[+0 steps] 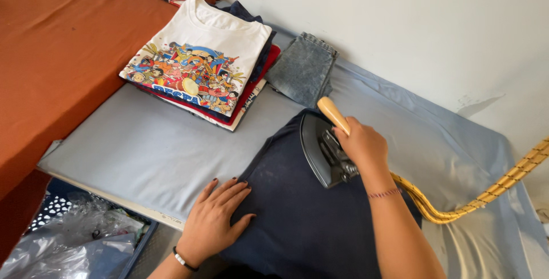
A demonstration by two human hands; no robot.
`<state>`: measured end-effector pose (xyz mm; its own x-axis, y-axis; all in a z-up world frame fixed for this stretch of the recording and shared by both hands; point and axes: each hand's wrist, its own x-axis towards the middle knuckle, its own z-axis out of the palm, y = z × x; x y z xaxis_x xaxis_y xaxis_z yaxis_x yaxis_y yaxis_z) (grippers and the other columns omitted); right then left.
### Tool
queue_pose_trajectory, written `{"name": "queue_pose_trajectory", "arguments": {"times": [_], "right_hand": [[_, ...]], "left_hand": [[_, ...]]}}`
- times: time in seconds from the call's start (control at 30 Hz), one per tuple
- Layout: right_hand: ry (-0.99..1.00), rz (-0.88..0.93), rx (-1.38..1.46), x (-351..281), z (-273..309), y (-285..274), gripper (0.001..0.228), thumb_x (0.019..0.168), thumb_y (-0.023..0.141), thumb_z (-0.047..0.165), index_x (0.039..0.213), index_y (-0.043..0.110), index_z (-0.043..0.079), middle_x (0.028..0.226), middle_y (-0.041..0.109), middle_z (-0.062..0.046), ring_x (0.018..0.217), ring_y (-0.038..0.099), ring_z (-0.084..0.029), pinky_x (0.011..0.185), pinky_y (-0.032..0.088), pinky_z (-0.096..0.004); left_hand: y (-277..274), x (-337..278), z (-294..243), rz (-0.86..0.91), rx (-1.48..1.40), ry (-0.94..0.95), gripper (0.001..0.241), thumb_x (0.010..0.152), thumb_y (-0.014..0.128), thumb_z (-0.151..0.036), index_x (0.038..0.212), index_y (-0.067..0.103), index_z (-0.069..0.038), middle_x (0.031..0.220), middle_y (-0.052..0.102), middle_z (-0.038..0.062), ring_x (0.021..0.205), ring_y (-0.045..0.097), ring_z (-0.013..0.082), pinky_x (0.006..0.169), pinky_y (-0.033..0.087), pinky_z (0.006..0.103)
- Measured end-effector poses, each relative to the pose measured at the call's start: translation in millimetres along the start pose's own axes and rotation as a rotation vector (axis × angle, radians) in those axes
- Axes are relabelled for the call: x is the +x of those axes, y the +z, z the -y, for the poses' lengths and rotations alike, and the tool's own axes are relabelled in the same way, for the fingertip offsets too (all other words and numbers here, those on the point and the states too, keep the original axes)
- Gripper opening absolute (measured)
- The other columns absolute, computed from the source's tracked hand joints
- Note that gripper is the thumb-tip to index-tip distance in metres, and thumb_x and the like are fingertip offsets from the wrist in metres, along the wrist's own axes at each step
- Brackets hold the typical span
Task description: The person irons a white t-shirt on an ironing board, then folds it and places it on a stack. The person then irons a dark blue t-shirt, smoothing it out and ironing both sides.
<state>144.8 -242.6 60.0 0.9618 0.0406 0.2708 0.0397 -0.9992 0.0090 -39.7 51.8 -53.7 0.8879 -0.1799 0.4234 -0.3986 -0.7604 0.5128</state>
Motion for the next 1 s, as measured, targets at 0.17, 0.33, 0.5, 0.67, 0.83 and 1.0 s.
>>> {"name": "queue_pose_trajectory", "arguments": {"times": [0.17, 0.33, 0.5, 0.67, 0.83, 1.0], "right_hand": [[-0.026, 0.015, 0.071, 5.0, 1.1, -1.5, 0.035, 0.092, 0.069, 0.048, 0.109, 0.073, 0.017, 0.084, 0.075, -0.012, 0.081, 0.072, -0.036, 0.070, 0.055, -0.049], [-0.167, 0.088, 0.189, -34.9, -4.4, -21.4, 0.049, 0.083, 0.074, 0.049, 0.123, 0.071, 0.019, 0.088, 0.076, -0.015, 0.081, 0.072, -0.036, 0.071, 0.056, -0.047], [-0.290, 0.323, 0.251, -105.0, -13.6, -54.4, 0.055, 0.079, 0.076, 0.049, 0.125, 0.071, 0.020, 0.090, 0.077, -0.014, 0.077, 0.075, -0.032, 0.071, 0.058, -0.040], [-0.710, 0.336, 0.409, -157.3, -33.3, -80.8, 0.047, 0.077, 0.081, 0.043, 0.115, 0.075, 0.017, 0.084, 0.076, -0.006, 0.071, 0.074, -0.028, 0.061, 0.056, -0.038], [-0.735, 0.222, 0.348, -176.4, -32.0, -89.8, 0.045, 0.073, 0.082, 0.040, 0.113, 0.076, 0.020, 0.074, 0.073, -0.001, 0.063, 0.070, -0.025, 0.055, 0.054, -0.037], [-0.725, 0.122, 0.307, -169.8, 2.3, -79.1, 0.045, 0.075, 0.081, 0.038, 0.115, 0.074, 0.018, 0.071, 0.069, -0.002, 0.059, 0.067, -0.025, 0.053, 0.052, -0.037]], "left_hand": [[-2.0, 0.4, -0.9, -0.015, 0.023, 0.012, 0.054, 0.081, 0.072, -0.038, 0.126, 0.068, -0.008, 0.135, 0.065, 0.005, 0.134, 0.050, 0.0244, 0.115, 0.029, 0.0489], [-3.5, -0.4, -2.3, -0.040, 0.039, 0.023, 0.053, 0.081, 0.072, -0.037, 0.126, 0.068, -0.009, 0.134, 0.065, 0.005, 0.134, 0.051, 0.0245, 0.115, 0.030, 0.0484], [-4.3, 0.3, -4.0, -0.033, 0.049, 0.018, 0.053, 0.080, 0.072, -0.037, 0.125, 0.068, -0.009, 0.134, 0.066, 0.005, 0.134, 0.052, 0.0243, 0.114, 0.031, 0.0483], [-5.3, 1.4, -6.7, -0.062, 0.064, 0.025, 0.050, 0.081, 0.072, -0.035, 0.124, 0.069, -0.009, 0.133, 0.066, 0.005, 0.132, 0.053, 0.0240, 0.114, 0.033, 0.0483], [-4.9, 1.6, -6.3, -0.078, 0.055, 0.038, 0.045, 0.082, 0.070, -0.029, 0.122, 0.070, -0.010, 0.133, 0.067, 0.005, 0.132, 0.055, 0.0247, 0.114, 0.034, 0.0486], [0.3, -1.2, -1.6, -0.085, 0.031, 0.032, 0.043, 0.086, 0.060, -0.011, 0.127, 0.069, -0.010, 0.135, 0.067, 0.005, 0.134, 0.055, 0.0249, 0.115, 0.035, 0.0489]]}}
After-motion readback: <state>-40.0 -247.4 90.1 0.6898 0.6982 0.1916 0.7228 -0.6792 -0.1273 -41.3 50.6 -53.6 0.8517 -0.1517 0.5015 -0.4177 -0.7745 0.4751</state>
